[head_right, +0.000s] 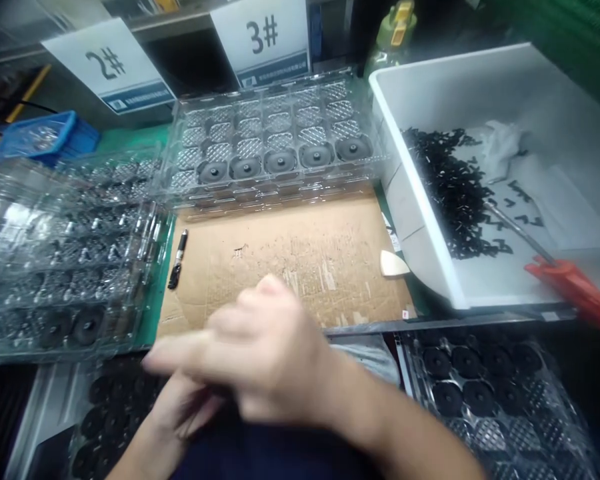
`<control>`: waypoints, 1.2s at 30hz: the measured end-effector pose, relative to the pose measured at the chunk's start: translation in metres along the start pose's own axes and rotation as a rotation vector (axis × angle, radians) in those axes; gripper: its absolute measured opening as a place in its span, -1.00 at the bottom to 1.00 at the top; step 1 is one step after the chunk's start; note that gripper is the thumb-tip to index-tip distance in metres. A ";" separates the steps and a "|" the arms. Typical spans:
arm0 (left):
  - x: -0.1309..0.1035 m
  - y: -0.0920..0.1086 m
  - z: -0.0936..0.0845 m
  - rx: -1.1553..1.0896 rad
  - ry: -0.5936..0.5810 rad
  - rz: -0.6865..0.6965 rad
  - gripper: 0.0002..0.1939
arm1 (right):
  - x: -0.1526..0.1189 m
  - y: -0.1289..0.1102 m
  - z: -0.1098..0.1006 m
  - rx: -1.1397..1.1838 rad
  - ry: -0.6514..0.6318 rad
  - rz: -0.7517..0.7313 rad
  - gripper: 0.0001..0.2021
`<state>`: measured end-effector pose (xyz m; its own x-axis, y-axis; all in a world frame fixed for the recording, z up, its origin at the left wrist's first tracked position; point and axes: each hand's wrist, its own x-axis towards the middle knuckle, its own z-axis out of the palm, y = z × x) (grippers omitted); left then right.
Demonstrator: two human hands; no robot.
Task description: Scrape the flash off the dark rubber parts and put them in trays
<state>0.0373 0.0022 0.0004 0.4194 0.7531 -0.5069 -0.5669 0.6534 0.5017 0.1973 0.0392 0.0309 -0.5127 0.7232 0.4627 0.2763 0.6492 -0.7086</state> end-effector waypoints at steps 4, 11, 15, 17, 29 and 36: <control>0.000 0.002 -0.002 -0.058 -0.062 -0.038 -0.58 | -0.027 0.042 0.015 -0.033 0.203 0.550 -0.72; 0.000 0.000 -0.009 -0.107 -0.026 -0.019 -0.48 | -0.074 0.066 0.054 -0.125 0.083 0.563 -0.75; 0.000 0.001 -0.005 -0.074 0.030 0.012 -0.54 | -0.036 0.025 0.029 -0.113 0.288 0.556 -0.70; -0.002 0.004 -0.005 -0.038 0.088 0.036 -0.57 | -0.017 -0.003 0.022 -0.084 0.332 0.368 -0.68; -0.009 0.022 0.003 0.007 0.130 0.088 -0.59 | 0.008 -0.031 0.028 -0.041 0.101 0.113 -0.70; -0.012 0.014 -0.022 -0.096 0.054 -0.005 -0.65 | -0.003 -0.031 0.014 -0.217 -0.007 0.236 -0.74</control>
<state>0.0083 0.0006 -0.0016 0.3854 0.7427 -0.5476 -0.6311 0.6450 0.4308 0.1790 0.0138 0.0439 -0.4186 0.8590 0.2947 0.5552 0.4989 -0.6655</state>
